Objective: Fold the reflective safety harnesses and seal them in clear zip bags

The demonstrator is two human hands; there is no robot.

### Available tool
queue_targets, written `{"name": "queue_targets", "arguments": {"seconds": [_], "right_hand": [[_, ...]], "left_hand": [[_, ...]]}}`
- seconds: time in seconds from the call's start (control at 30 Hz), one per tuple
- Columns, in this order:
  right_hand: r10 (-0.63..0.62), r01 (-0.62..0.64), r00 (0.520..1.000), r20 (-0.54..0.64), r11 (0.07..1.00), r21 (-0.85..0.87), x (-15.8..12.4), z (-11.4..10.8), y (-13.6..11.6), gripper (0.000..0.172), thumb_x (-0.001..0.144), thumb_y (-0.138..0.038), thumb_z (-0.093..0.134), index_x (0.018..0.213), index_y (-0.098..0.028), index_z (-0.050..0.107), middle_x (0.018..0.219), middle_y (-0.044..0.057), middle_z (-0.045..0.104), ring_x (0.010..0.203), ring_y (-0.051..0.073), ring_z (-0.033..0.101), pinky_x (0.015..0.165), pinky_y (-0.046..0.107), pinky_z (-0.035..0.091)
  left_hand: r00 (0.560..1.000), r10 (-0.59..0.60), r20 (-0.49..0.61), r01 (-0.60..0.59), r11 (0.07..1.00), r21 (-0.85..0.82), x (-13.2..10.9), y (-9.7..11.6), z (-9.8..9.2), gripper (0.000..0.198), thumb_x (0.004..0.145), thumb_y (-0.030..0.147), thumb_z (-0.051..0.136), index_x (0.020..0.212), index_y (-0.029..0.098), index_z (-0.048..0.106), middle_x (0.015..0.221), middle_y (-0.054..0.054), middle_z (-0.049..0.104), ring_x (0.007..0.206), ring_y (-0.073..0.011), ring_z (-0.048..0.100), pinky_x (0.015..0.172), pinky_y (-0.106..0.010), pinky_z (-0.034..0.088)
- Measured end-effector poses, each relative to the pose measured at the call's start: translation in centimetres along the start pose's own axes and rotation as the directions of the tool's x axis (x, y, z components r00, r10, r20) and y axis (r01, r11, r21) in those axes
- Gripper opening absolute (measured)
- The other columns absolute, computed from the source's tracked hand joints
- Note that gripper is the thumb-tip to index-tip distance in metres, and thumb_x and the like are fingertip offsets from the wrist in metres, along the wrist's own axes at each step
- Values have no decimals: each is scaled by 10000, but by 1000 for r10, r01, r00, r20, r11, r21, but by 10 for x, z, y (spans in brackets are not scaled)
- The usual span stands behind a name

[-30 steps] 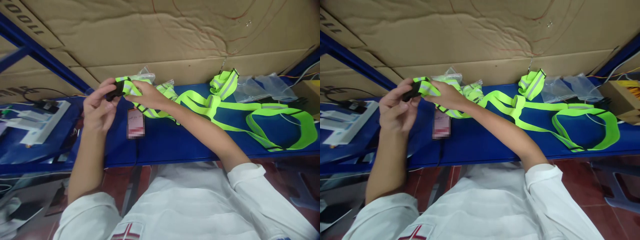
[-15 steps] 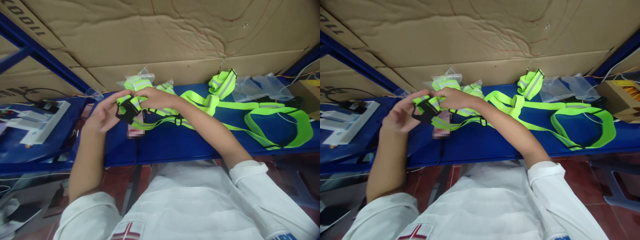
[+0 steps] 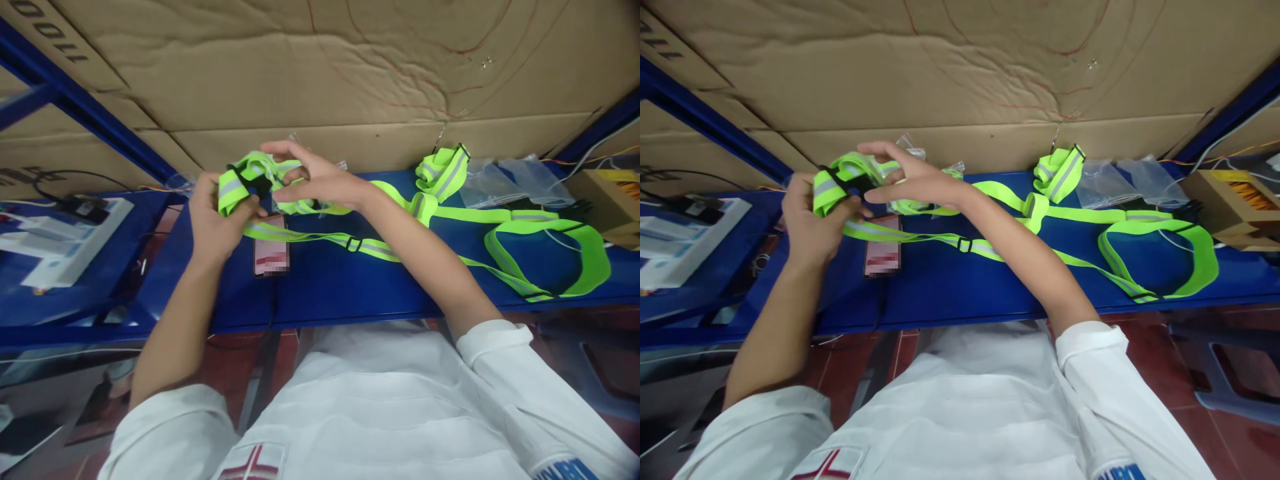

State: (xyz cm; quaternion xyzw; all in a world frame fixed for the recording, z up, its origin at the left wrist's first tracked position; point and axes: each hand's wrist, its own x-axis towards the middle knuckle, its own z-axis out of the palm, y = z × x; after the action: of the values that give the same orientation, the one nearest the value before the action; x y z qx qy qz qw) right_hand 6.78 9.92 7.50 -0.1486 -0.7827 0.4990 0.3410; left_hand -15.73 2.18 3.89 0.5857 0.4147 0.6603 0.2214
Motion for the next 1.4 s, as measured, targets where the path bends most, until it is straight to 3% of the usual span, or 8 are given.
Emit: {"name": "queue_targets", "arguments": {"seconds": [0.13, 0.3, 0.53, 0.77, 0.97, 1.13, 1.27, 1.4], "right_hand": [[169, -191, 975, 142, 968, 161, -6, -12, 3, 803, 782, -557, 951, 1472, -302, 628, 1552, 60, 617, 1399, 224, 605, 1210, 342, 519], [161, -160, 987, -16, 985, 63, 0, -2, 12, 635, 900, -608, 870, 1404, -278, 671, 1629, 59, 585, 1565, 212, 489, 1312, 329, 405], [164, -168, 985, -52, 984, -62, 11, 7, 30, 479, 955, -518, 825, 1284, -222, 642, 962, -10, 688, 928, 170, 652, 827, 266, 519], [-23, 3, 994, -106, 982, -189, 9, -4, 16, 339, 838, -225, 708, 1174, -195, 740, 1350, 29, 745, 1216, 219, 664, 1118, 362, 504], [42, -70, 985, -169, 984, -165, 8, 6, -2, 203, 893, -215, 612, 1031, -218, 761, 1216, 21, 792, 1203, 220, 683, 1165, 373, 511], [188, -240, 933, -307, 960, -142, 7, 10, -20, 178, 960, -362, 654, 931, -192, 698, 832, 8, 699, 1046, 240, 634, 979, 343, 561], [154, -271, 904, -398, 927, -258, 5, 4, -23, 290, 1007, -425, 618, 821, -203, 621, 830, 11, 658, 961, 210, 604, 896, 321, 549], [179, -337, 888, -424, 880, -335, 3, -6, -24, 295, 984, -434, 655, 780, -227, 605, 810, 18, 674, 963, 234, 643, 864, 346, 571]], "left_hand": [[991, 51, -123, -57, 997, -47, 2, -2, 3, 821, 622, 659, 1077, 991, 215, 495, 928, 19, 754, 595, -180, 773, 511, -260, 629], [995, -76, -65, 66, 988, -143, 0, 1, 8, 832, 616, 603, 1102, 1016, 227, 476, 961, 37, 737, 583, -134, 746, 514, -220, 609], [883, -441, 161, 467, 794, -388, 1, 10, 1, 723, 515, 439, 1143, 1023, 193, 692, 978, -29, 772, 802, -194, 799, 726, -261, 685], [909, -333, 250, 415, 771, -483, 5, 14, -15, 908, 598, 896, 931, 1233, 279, 728, 1262, -98, 775, 904, -204, 731, 738, -297, 638], [898, -297, 324, 405, 846, -347, 5, 1, -8, 1040, 368, 218, 1165, 1294, 294, 698, 1266, -95, 761, 945, -168, 718, 775, -227, 599], [848, -300, 436, 441, 857, -269, -7, -3, 1, 885, 543, 374, 1132, 1338, 314, 749, 1220, -86, 743, 1060, -229, 751, 833, -273, 647], [814, -280, 509, 429, 880, -203, -13, -7, -3, 984, 570, 594, 1101, 1435, 300, 737, 1326, -116, 735, 1200, -269, 743, 930, -302, 655], [818, -309, 485, 408, 906, -110, -16, -6, 0, 920, 470, 361, 1149, 1317, 272, 802, 1238, -96, 785, 1126, -276, 760, 893, -315, 656]]}}
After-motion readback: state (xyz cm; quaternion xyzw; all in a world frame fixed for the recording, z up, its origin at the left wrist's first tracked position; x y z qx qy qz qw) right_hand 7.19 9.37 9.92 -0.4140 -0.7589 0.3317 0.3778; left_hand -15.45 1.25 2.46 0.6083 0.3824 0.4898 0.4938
